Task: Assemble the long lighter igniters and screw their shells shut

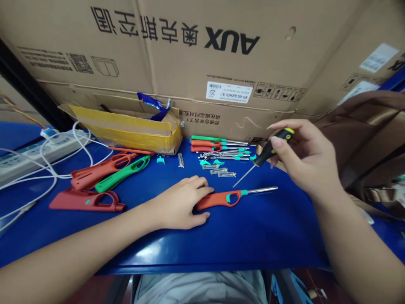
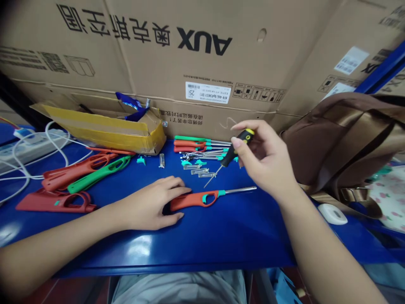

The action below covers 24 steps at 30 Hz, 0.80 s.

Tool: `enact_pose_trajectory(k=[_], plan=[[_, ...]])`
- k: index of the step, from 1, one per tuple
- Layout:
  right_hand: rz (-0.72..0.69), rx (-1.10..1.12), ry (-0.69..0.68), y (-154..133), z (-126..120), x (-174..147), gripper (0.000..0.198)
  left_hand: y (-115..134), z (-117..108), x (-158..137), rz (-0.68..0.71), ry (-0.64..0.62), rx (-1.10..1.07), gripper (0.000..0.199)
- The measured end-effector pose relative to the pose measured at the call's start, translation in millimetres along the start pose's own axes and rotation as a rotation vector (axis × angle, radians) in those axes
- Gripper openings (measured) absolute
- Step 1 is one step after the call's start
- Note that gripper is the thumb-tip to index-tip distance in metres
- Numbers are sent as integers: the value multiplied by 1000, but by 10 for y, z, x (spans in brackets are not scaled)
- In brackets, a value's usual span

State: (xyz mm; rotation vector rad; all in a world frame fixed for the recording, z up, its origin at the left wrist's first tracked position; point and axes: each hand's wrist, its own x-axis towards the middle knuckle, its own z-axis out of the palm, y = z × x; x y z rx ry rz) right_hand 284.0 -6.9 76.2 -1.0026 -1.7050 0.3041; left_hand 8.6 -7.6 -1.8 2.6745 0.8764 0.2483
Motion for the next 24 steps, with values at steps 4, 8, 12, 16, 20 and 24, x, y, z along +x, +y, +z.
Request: enact_pose_trajectory(k=[4, 8, 12, 16, 20, 24], plan=[[198, 148, 126, 233, -87, 107, 31, 78, 54, 29, -39, -48, -17, 30], [297, 223, 131, 491, -56, 128, 32, 86, -7, 77, -52, -71, 26, 24], [172, 120, 212, 722, -4, 82, 31, -52, -327, 157, -41, -9, 78, 28], [202, 60, 129, 999, 15, 55, 32, -299, -792, 206, -77, 46, 89, 29], [243, 79, 96, 1284, 13, 81, 36, -501, -1030, 235, -278, 139, 243, 41], [256, 82, 85, 1430, 34, 94, 38, -570, -959, 332, -339, 162, 369, 40]])
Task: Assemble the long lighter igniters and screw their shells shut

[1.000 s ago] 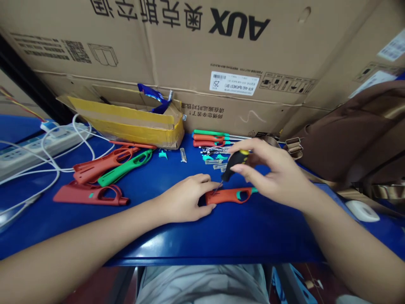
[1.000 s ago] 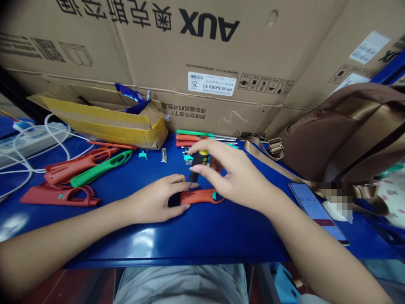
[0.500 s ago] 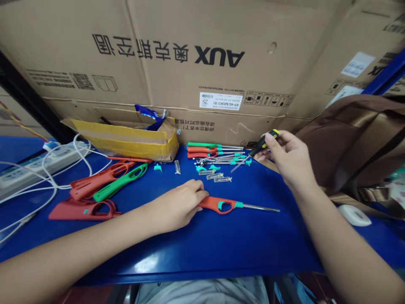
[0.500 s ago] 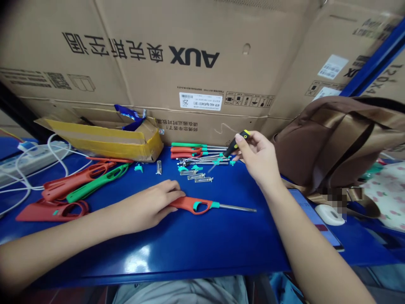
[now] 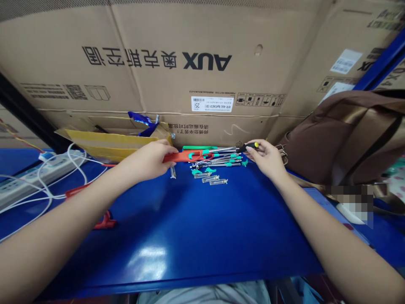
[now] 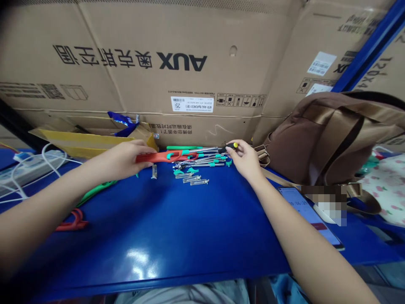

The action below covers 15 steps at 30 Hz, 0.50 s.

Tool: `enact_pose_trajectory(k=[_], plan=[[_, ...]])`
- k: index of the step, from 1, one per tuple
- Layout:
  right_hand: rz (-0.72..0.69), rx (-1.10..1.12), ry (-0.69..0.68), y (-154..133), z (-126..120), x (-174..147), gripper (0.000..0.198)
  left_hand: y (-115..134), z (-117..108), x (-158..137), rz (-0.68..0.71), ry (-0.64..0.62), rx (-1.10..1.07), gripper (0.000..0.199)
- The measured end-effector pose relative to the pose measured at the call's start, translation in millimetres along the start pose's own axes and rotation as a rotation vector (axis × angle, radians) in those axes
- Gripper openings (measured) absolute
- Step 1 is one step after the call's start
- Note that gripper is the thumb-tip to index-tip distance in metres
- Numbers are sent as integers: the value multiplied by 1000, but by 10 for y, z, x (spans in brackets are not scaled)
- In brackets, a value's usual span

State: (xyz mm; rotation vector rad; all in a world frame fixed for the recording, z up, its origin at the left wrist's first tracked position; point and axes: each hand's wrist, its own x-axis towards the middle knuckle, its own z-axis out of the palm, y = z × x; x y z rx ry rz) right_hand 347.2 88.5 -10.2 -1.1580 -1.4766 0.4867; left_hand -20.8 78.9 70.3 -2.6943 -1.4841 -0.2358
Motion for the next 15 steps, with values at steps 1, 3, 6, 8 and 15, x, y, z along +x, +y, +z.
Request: enact_pose_trajectory(k=[1, 3, 6, 8, 15], plan=[[-2, -9, -8, 9, 11, -3, 38, 18, 40, 33, 0, 11, 19, 38], [-15, -38, -28, 2, 37, -22, 34, 55, 117, 117, 7, 27, 40, 34], [-42, -102, -56, -37, 58, -61, 26, 91, 215, 282, 8, 51, 55, 30], [-60, -148, -72, -61, 51, -79, 24, 101, 271, 402, 6, 63, 54, 29], [-121, -291, -142, -121, -52, -105, 25, 91, 486, 733, 50, 77, -5, 30]])
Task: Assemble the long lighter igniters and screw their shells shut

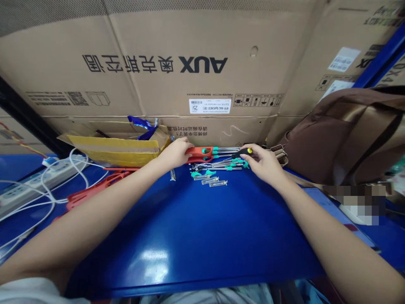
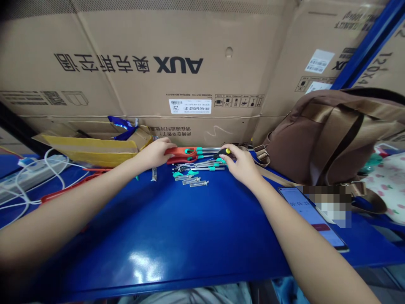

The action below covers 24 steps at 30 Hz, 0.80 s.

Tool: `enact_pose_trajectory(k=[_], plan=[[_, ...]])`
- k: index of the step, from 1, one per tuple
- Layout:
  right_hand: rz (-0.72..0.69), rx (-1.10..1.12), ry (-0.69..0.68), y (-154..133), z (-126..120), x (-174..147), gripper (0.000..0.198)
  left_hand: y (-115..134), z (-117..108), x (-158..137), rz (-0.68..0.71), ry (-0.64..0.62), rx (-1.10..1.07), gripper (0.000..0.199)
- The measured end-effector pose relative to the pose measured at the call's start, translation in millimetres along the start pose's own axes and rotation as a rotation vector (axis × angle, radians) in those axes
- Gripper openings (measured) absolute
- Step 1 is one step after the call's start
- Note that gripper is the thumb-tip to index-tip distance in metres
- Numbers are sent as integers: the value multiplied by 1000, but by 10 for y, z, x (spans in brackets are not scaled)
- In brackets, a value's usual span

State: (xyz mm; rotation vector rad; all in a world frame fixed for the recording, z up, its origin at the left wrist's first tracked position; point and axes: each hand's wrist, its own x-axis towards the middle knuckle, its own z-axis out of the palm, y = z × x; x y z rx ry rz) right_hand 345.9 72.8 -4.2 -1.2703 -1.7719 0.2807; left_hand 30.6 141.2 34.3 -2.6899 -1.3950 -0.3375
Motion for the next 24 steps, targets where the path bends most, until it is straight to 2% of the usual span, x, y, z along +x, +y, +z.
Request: enact_pose_trajectory(k=[7, 18, 24], plan=[[-33, -76, -48, -109, -76, -33, 24, -15, 208, 42, 39, -4, -92, 26], [-58, -106, -43, -166, -51, -51, 22, -13, 298, -44, 97, 19, -193, 33], [-64, -114, -42, -198, -49, -58, 21, -82, 363, -48, 48, 48, -236, 26]])
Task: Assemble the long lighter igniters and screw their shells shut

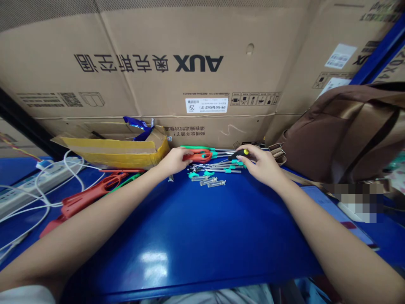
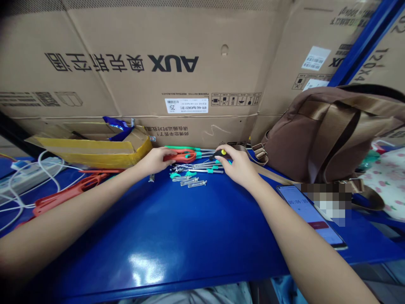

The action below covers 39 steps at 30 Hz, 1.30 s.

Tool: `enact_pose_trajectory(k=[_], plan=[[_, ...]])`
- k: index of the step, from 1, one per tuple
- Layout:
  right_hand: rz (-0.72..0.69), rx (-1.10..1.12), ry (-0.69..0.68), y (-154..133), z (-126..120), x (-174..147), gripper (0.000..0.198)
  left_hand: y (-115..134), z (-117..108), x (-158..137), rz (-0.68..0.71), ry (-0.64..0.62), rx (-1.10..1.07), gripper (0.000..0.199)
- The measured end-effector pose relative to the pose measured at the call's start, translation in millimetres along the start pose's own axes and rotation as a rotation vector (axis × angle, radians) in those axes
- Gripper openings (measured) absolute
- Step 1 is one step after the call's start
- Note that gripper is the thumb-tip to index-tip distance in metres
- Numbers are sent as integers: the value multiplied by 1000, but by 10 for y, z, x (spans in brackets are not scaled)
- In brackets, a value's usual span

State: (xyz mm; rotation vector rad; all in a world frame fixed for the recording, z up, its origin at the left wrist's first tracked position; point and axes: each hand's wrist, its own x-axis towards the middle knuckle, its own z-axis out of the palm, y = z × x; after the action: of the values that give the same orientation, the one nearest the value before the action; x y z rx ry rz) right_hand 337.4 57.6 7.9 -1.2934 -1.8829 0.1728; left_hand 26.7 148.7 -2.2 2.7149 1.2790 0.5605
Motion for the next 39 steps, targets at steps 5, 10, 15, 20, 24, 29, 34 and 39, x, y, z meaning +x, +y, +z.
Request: enact_pose_trajectory(k=[5, 10, 15, 20, 24, 29, 34, 39], plan=[[3, -6, 0, -33, -2, -8, 21, -16, 3, 40, -47, -15, 8, 21], [15, 18, 47, -22, 30, -7, 19, 64, 15, 29, -88, -10, 63, 32], [97, 86, 228, 0, 47, 7, 22, 135, -4, -49, -100, 82, 139, 32], [182, 150, 360, -50, -44, 33, 24, 234, -110, -83, -110, 96, 185, 33], [263, 103, 312, -59, -129, 35, 20, 400, -222, -165, -142, 13, 213, 31], [260, -86, 162, -34, -170, 26, 15, 651, -294, -499, -137, -212, 274, 22], [201, -256, -62, 48, -113, 20, 24, 966, -326, -970, -206, -391, 441, 37], [127, -396, -314, 191, -102, -10, 31, 1010, -511, -1311, -308, -495, 548, 47]])
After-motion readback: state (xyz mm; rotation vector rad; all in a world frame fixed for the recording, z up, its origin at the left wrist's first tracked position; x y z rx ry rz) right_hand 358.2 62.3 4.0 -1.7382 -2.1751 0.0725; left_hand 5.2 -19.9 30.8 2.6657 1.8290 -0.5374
